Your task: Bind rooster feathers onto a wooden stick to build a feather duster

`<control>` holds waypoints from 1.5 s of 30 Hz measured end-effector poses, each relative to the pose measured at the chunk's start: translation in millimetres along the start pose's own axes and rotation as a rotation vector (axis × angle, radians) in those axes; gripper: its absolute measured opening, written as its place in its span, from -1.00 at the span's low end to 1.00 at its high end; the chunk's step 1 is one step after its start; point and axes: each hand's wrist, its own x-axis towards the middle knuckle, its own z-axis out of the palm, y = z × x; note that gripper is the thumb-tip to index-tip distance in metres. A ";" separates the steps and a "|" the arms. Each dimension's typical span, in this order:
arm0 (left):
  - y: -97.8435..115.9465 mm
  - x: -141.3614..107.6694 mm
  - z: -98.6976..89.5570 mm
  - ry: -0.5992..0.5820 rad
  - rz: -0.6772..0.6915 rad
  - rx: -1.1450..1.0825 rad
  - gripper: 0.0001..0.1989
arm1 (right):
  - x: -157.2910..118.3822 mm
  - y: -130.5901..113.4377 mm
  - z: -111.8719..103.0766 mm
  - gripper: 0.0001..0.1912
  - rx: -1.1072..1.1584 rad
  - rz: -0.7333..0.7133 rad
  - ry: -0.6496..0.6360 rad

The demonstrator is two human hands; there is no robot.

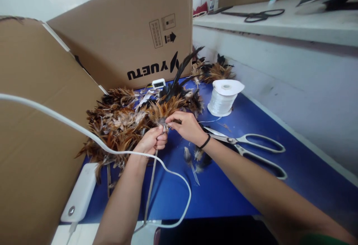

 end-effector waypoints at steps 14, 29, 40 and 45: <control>-9.5 4.6 3.6 0.148 0.022 0.205 -0.55 | -7.1 4.2 11.3 -0.82 -0.045 0.044 0.067; -10.2 3.5 12.4 0.273 0.060 0.300 -0.56 | -7.5 -3.4 11.4 -0.80 -0.097 0.130 0.104; -7.2 1.8 13.5 0.224 0.050 0.139 -0.60 | -7.8 -1.4 15.1 -0.88 -0.022 0.235 0.175; -4.5 1.9 14.1 0.220 0.052 0.061 -0.61 | -6.5 6.7 13.9 -0.89 0.009 0.268 0.180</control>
